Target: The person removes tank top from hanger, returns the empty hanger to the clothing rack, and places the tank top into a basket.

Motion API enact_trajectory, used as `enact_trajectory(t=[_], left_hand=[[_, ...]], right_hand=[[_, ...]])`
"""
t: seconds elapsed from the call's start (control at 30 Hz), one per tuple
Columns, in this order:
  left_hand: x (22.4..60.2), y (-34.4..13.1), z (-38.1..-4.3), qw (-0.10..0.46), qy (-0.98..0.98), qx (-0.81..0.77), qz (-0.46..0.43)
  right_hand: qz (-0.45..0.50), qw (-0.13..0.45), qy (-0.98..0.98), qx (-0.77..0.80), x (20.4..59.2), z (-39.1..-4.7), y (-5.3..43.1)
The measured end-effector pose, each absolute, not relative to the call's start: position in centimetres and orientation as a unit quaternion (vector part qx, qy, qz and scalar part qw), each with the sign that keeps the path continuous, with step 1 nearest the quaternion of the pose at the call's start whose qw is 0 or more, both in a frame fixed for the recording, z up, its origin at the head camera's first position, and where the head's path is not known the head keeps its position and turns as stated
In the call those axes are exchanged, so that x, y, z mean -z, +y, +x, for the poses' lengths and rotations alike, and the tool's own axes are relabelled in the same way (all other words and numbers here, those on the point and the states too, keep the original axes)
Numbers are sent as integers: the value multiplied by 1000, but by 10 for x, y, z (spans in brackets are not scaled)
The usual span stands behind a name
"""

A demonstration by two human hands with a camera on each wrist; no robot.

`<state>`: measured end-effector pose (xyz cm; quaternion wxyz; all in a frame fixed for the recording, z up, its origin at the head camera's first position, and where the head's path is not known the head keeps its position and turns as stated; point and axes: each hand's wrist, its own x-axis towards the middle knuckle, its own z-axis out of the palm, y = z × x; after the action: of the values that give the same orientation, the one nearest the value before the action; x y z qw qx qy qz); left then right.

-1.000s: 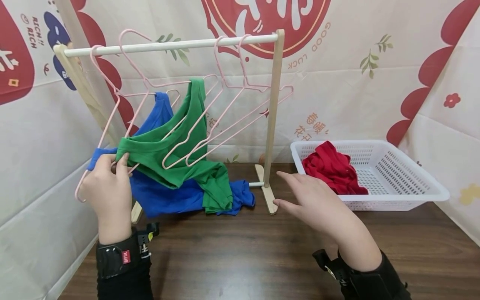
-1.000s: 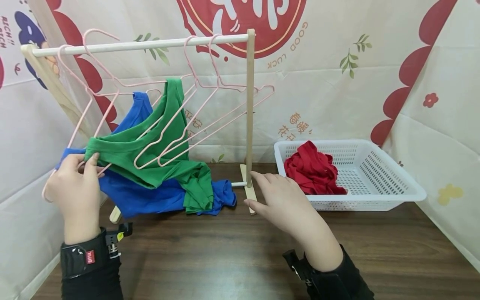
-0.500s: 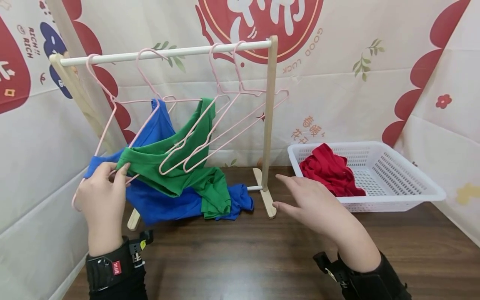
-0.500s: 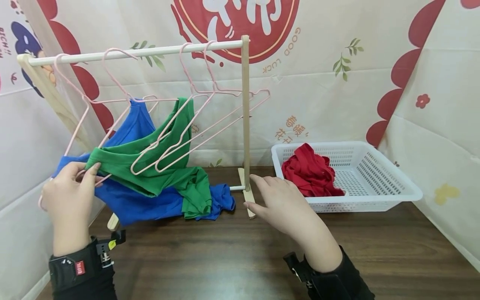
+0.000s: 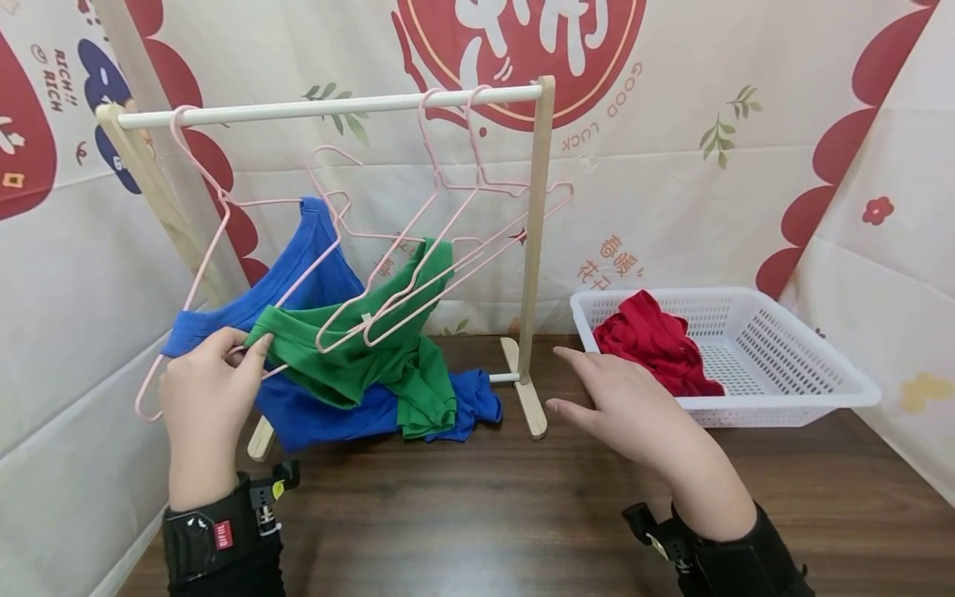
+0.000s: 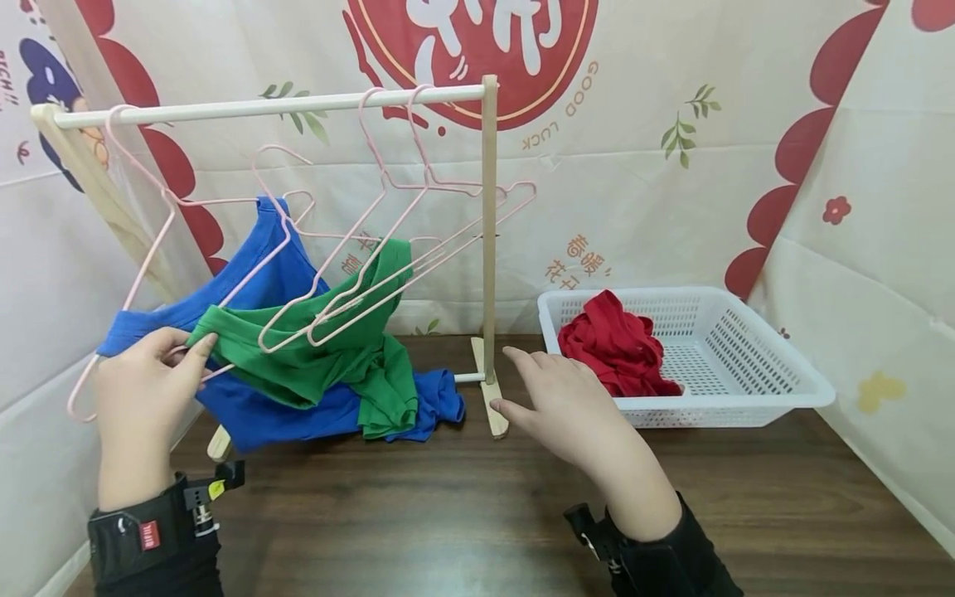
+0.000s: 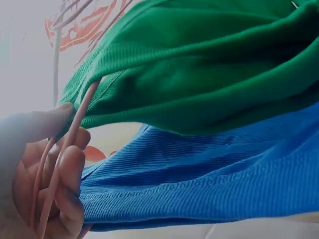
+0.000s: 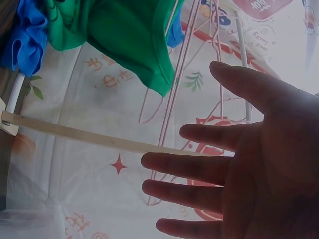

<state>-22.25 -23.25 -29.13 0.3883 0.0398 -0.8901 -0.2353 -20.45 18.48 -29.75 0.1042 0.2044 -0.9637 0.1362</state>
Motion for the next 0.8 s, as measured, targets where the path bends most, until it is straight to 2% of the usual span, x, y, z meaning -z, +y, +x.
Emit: enact_trajectory(t=[0.4,0.8], left_hand=[[297,-254,-227,288,-925,246,38],[304,-269,-234,228,-933,277,-18]], right_hand=[[195,101,-965,-144,296,-208,191],[189,103,-965,-147,300,-217,195]])
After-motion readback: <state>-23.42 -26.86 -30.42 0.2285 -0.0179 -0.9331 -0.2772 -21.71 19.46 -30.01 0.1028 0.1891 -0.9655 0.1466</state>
